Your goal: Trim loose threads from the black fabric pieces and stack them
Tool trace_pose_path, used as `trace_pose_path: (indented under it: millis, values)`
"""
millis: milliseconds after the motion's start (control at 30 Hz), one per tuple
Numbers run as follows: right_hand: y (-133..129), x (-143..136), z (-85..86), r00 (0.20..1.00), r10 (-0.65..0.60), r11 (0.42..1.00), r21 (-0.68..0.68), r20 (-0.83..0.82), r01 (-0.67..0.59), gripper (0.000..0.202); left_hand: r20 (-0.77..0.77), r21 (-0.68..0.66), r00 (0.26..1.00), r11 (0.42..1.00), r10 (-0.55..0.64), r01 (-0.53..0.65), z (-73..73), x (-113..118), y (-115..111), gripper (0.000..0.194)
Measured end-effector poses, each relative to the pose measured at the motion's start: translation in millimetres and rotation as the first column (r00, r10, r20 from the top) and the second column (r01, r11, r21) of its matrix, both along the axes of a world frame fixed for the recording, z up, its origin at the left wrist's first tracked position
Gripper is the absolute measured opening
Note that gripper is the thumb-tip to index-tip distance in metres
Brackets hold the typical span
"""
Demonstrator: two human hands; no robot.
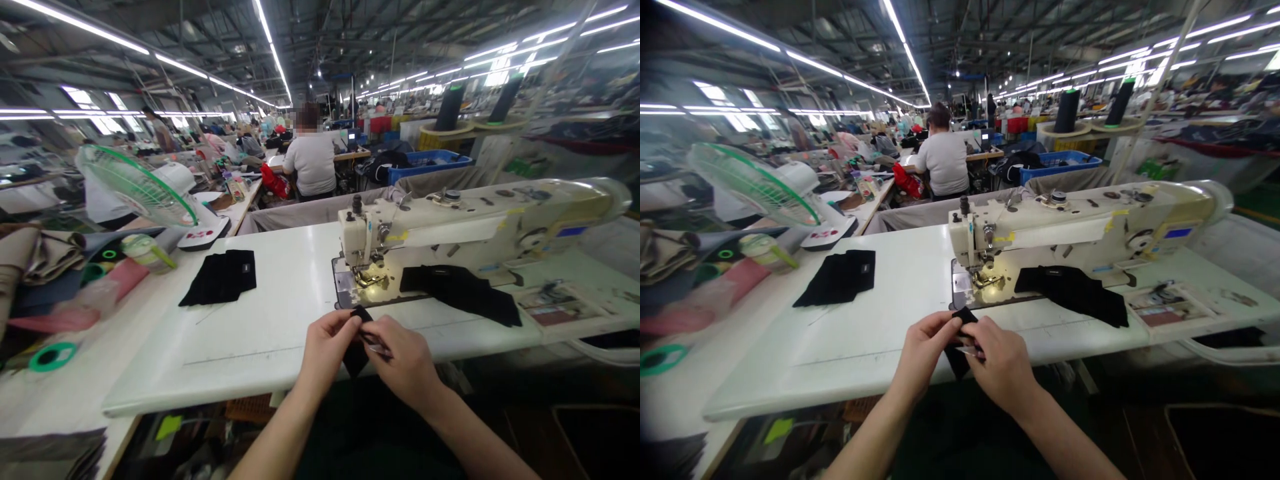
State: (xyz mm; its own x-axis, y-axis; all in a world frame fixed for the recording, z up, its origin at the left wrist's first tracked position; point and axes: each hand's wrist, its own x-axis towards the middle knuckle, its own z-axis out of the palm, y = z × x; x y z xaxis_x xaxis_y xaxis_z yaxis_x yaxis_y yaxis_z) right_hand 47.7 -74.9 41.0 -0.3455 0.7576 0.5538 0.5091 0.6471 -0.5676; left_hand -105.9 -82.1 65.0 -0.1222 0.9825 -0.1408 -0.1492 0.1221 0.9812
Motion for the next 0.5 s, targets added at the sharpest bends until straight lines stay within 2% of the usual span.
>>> trace_pose_path:
  millis: [100, 200, 300, 500]
  values:
    - [-1, 0, 3.6, 0.996, 0.051, 0.985, -0.158, -0.069, -0.061, 0.026, 0.139, -0.072, 0.99, 0.997, -0.01, 0.02, -3.1, -3, 1, 0.027]
    - [2, 1, 7.3, 0.994, -0.003, 0.968, -0.248, -0.109, -0.025, 0.031, 0.234, -0.126, 0.972, 0.991, -0.014, 0.044, -5.9, -6, 3, 0.031]
    - [7, 0, 6.6, 0.996, -0.084, 0.979, -0.186, -0.014, 0.08, 0.027, 0.216, -0.139, 0.976, 0.99, -0.001, 0.032, -7.1, -7, 3, 0.033]
    - [9, -3, 2.0, 0.99, -0.122, 0.991, -0.048, 0.067, 0.125, 0.025, 0.186, -0.142, 0.983, 0.989, -0.01, 0.037, -7.2, -7, 3, 0.032]
